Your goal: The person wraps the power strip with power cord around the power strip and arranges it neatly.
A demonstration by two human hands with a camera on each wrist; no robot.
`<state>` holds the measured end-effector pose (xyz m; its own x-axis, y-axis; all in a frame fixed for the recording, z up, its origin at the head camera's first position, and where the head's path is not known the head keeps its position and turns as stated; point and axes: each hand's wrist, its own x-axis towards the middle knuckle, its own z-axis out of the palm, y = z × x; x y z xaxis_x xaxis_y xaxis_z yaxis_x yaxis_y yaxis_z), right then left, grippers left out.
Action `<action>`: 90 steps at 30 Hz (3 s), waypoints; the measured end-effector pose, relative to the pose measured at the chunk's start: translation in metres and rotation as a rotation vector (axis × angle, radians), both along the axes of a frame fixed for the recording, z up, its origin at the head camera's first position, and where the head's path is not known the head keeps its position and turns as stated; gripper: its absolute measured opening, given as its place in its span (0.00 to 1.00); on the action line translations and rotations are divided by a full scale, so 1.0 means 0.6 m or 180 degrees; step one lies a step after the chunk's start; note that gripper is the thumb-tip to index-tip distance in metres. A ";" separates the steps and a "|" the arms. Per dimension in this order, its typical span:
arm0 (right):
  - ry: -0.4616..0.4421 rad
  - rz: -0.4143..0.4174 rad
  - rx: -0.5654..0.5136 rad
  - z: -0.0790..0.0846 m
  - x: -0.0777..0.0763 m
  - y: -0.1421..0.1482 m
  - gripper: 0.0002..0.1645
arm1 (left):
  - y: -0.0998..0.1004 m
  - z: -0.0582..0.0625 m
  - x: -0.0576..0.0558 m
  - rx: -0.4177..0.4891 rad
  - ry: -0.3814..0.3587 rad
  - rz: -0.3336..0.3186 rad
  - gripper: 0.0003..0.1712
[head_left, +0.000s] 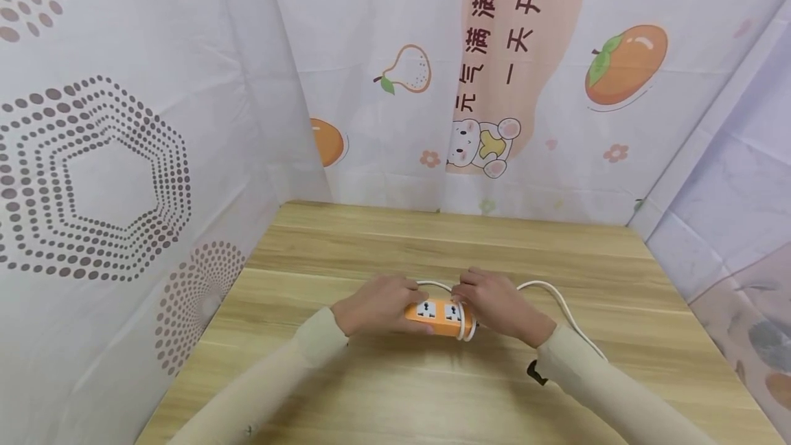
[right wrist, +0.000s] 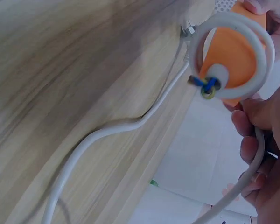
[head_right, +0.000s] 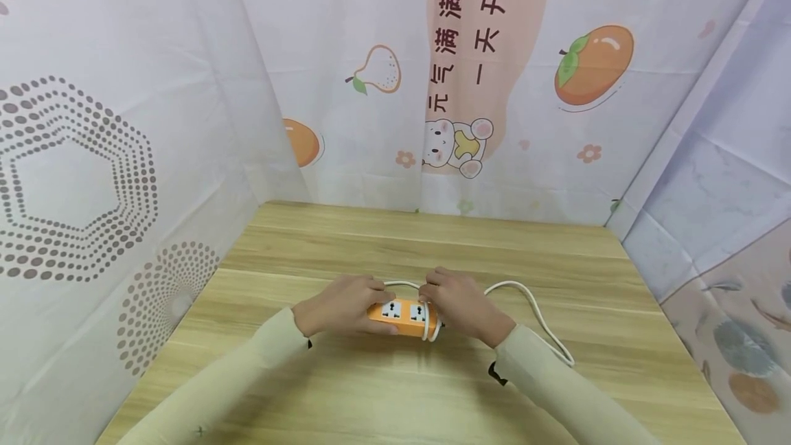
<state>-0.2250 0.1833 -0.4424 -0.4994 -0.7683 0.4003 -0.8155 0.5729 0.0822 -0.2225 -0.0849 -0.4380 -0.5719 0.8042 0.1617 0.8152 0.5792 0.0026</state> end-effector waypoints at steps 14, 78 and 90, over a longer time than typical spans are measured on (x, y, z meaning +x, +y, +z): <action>-0.0567 -0.0635 -0.0780 0.024 0.015 -0.017 0.05 | 0.009 -0.035 0.000 0.0057 0.0563 0.0528 0.37; -0.0746 -0.0601 -0.0994 -0.020 0.027 -0.001 0.06 | -0.018 -0.007 -0.001 0.2177 -0.2084 0.1063 0.29; -0.0103 -0.0610 -0.0653 -0.034 0.025 0.008 0.09 | -0.023 -0.008 -0.006 0.2118 -0.2200 0.0614 0.23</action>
